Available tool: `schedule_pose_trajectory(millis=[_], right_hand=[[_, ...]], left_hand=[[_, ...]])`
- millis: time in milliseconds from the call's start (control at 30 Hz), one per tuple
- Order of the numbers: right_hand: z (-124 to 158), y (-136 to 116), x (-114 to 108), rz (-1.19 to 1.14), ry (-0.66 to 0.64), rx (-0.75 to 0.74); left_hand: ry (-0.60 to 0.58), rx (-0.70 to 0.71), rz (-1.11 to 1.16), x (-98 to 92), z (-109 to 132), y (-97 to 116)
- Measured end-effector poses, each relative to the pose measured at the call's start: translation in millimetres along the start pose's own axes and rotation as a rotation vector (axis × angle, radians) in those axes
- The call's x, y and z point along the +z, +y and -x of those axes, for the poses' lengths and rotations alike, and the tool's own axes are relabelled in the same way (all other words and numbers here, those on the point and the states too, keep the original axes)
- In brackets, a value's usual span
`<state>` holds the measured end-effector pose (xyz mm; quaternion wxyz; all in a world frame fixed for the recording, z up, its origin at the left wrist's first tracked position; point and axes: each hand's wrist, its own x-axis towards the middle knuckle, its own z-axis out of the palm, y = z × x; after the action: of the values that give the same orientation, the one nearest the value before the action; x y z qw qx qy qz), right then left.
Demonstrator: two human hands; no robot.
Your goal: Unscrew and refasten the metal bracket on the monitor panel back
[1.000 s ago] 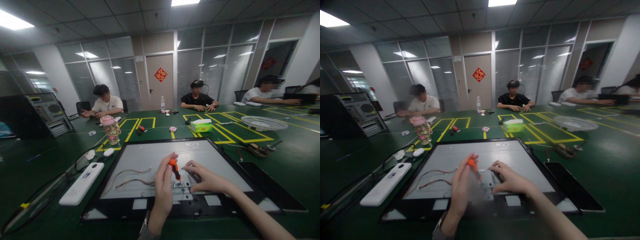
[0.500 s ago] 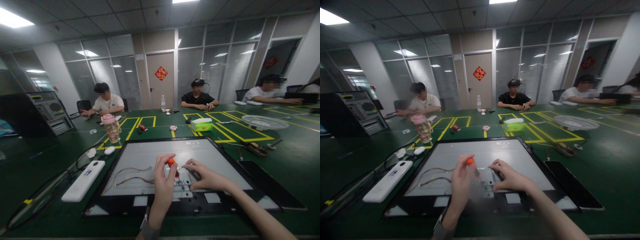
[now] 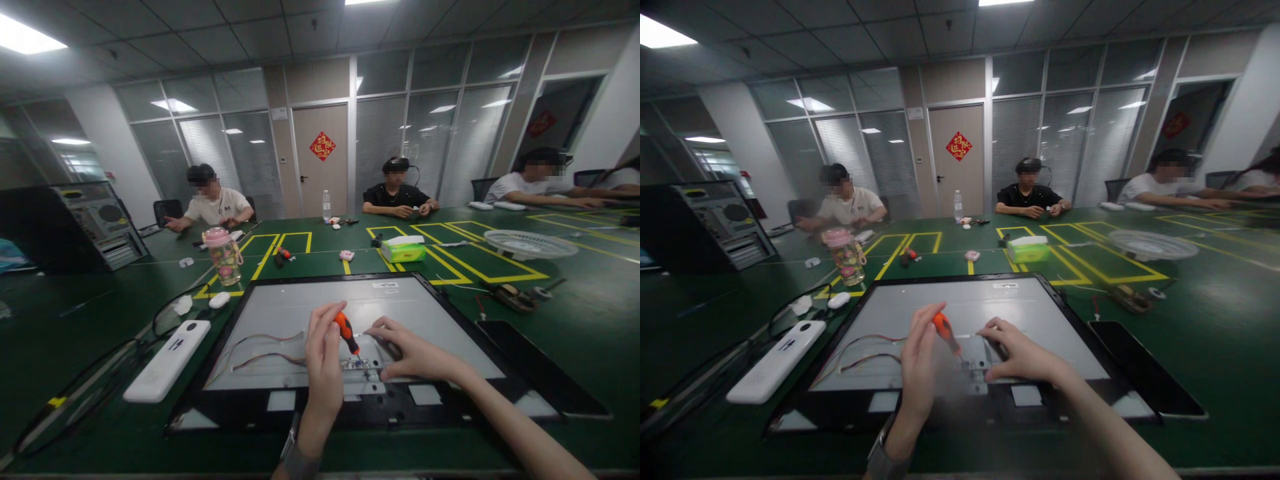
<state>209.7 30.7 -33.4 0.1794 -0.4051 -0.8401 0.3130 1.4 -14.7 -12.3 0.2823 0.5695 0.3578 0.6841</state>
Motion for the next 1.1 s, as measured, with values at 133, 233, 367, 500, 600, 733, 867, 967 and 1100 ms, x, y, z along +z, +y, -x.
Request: schedule_pose_trajectory(millis=[133,233,367,500,600,733,867,967,1100], right_hand=[[0.2,-0.8,-0.3,-0.004,-0.002,-0.005],[0.2,-0.8,-0.1,-0.001,-0.003,-0.004],[0.3,1.0,0.5,-0.009,-0.003,-0.003],[0.7,1.7,1.0,0.000,0.001,-0.005],[1.0,0.2,0.8,0.011,0.002,0.000],[0.8,-1.7,0.2,0.009,0.000,0.008],[0.1,-0.9,0.2,0.008,0.005,-0.006],[0.1,-0.3,0.3,0.007,0.002,-0.005],[0.8,-1.1,-0.8,0.007,0.000,-0.004]], left_hand=[[-0.040,0.004,0.040,0.9,-0.2,0.2],[-0.005,0.036,0.020,1.6,0.5,0.0],[-0.039,0.000,0.021,0.6,0.5,2.5],[-0.067,-0.031,0.027,0.8,0.1,0.7],[-0.035,-0.022,-0.017,1.0,0.1,-1.1],[-0.046,-0.096,0.027,1.5,0.8,-3.0],[-0.023,-0.055,0.027,3.3,1.4,-5.7],[0.009,0.006,-0.026,3.1,1.5,-4.6],[0.023,-0.047,-0.011,1.7,1.2,-2.3]])
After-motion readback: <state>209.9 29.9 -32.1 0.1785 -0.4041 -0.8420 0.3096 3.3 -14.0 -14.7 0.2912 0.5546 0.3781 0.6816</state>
